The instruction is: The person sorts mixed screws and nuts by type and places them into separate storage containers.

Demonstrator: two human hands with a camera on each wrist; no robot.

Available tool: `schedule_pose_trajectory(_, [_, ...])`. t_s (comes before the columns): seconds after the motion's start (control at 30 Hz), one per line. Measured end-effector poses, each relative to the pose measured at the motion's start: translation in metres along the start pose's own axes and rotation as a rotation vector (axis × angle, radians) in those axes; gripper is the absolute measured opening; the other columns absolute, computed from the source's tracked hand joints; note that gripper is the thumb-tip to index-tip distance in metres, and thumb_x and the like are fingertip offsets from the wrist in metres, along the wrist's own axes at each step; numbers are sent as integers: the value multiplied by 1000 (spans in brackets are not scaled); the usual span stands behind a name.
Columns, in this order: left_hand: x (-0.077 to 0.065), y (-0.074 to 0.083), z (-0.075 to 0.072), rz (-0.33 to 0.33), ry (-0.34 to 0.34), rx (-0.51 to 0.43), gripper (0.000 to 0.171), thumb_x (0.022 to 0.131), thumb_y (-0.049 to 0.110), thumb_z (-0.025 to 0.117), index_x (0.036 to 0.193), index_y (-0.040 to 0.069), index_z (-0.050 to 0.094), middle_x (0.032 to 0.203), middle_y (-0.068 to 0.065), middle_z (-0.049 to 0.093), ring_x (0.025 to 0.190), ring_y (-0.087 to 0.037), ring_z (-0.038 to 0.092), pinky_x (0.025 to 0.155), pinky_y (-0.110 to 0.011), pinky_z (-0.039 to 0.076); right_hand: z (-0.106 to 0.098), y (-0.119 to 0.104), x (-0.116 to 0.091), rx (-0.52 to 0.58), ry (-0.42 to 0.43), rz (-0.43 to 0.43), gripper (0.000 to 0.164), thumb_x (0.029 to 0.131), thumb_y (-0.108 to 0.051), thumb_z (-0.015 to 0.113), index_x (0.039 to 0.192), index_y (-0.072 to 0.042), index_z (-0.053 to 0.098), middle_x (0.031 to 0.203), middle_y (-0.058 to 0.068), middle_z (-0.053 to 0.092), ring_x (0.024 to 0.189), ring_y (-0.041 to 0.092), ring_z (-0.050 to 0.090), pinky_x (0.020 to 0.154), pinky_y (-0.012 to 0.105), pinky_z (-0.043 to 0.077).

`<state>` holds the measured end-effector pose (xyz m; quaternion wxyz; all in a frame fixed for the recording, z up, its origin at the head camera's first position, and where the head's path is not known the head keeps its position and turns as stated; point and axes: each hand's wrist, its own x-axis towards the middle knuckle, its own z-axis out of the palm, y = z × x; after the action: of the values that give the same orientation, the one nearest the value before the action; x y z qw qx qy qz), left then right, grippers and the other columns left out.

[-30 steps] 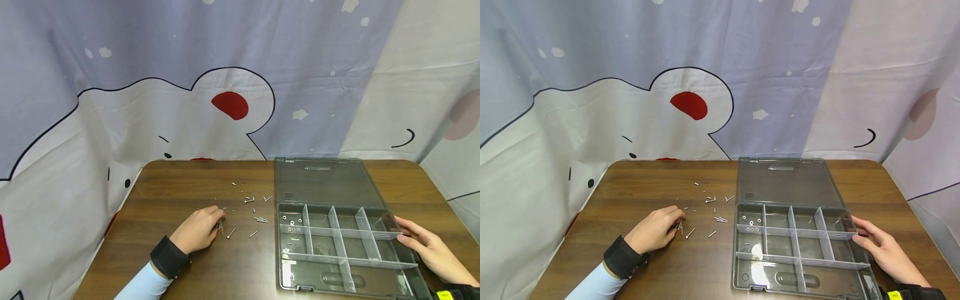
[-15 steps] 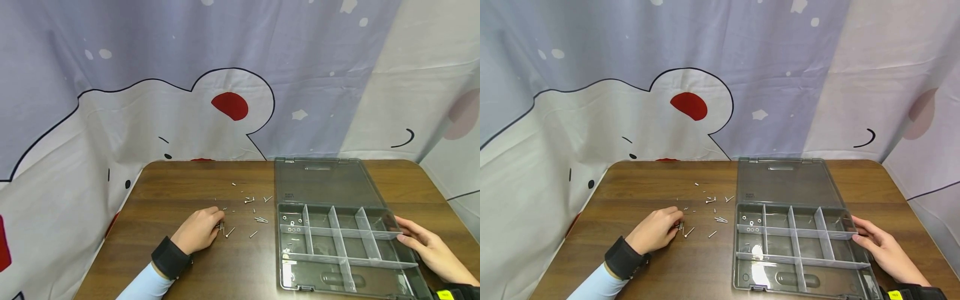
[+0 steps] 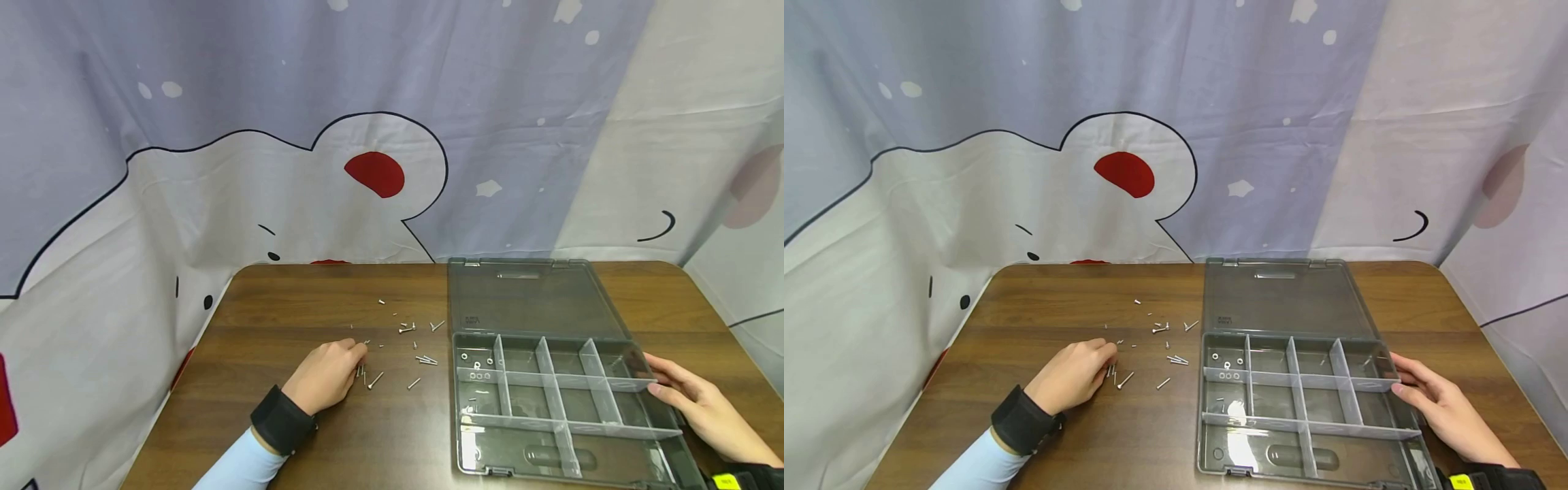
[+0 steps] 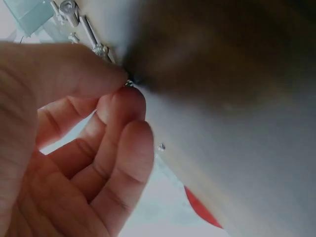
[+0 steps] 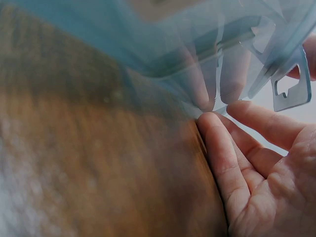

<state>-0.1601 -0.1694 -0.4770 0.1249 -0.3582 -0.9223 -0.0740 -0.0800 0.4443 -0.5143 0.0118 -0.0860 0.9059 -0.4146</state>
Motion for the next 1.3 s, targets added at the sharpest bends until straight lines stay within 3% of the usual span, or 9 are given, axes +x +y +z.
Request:
schedule_pose_trajectory(0.2, [-1,-3,-1,-31,-46,35,17,82,-1,71,88,11,60,70,1,59,60,-14,62,53,-31,50,0,0,0,-2,-1,1,53,108,-9,49,155,10,32,138,-44,31,115,-34,32,80,-1,37])
schedule_pose_trajectory(0.43, [-1,-5,-5,-48,-100,-25,19,75,-3,66,75,15,61,66,7,49,57,-5,44,50,-23,39,0,1,-1,3,4,-17,52,108,-7,49,154,10,32,137,-44,31,116,-33,32,81,-1,38])
schedule_pose_trajectory(0.6, [0,-5,-8,-16,-69,-55,25,72,-3,67,67,22,65,69,10,46,57,-1,40,50,-18,34,-1,1,0,23,13,-41,52,107,-4,50,154,10,33,136,-43,31,117,-31,36,83,-1,40])
schedule_pose_trajectory(0.83, [3,-3,-14,2,-24,-63,21,74,1,71,70,21,66,74,9,45,58,-1,42,54,-16,39,-1,0,1,21,9,-36,53,107,-5,49,155,9,32,136,-43,31,117,-31,36,82,0,40])
schedule_pose_trajectory(1.03, [16,11,-21,79,6,-79,20,74,0,73,74,18,65,73,8,48,60,-2,44,55,-18,40,-1,-1,1,30,11,-36,53,107,-4,50,155,9,32,136,-44,32,116,-30,37,82,0,41])
schedule_pose_trajectory(1.3, [44,41,-24,196,33,-62,21,78,0,75,87,17,67,78,8,56,67,-4,54,61,-21,49,0,-1,-1,10,16,-19,52,107,-6,51,153,11,34,135,-45,34,114,-29,40,81,1,42])
